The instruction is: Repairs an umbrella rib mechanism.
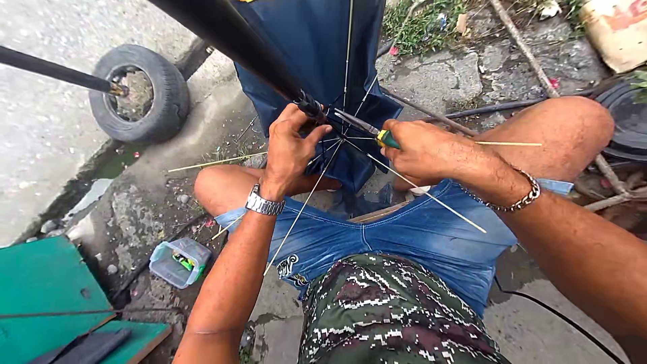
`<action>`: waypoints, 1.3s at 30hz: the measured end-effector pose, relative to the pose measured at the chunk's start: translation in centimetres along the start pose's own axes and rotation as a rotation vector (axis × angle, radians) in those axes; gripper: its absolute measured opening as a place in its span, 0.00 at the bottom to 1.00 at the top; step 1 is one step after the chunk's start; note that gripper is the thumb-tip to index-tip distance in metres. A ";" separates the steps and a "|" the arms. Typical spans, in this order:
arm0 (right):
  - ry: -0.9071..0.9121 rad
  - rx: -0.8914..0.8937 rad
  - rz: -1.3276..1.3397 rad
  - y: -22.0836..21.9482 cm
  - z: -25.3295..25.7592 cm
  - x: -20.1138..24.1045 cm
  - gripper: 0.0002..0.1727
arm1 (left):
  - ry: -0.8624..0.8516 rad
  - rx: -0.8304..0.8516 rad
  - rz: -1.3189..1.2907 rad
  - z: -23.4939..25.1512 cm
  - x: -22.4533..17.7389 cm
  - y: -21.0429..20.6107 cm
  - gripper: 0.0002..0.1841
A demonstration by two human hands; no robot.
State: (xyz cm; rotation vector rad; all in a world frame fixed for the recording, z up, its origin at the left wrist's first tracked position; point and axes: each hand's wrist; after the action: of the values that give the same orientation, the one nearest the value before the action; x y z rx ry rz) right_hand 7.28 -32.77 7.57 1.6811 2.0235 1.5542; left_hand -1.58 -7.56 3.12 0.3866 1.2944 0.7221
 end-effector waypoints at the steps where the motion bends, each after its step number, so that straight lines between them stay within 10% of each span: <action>1: -0.007 -0.013 -0.017 0.1 -0.4 0.6 0.09 | -0.008 -0.008 0.003 0.1 0.0 -0.1 0.16; 31: -0.353 0.114 -0.410 2.7 -4.0 6.7 0.37 | -0.133 -0.139 0.223 -3.4 -4.0 -4.9 0.16; 39: -0.311 0.097 -0.184 1.9 -4.1 3.0 0.25 | -0.142 -0.142 0.260 -3.1 -4.1 -6.5 0.16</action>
State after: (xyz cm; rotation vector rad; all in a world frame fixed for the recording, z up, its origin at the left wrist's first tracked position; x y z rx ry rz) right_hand 4.89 -33.24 12.38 1.5966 2.0471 1.0786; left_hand -3.26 -15.45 1.20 0.4872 1.0626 0.9819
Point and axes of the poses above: each hand's wrist, its own z-axis towards the middle knuckle, its own y-axis out of the back of the hand, x = y × z, and after that the axes turned 3 degrees about -y, right-handed
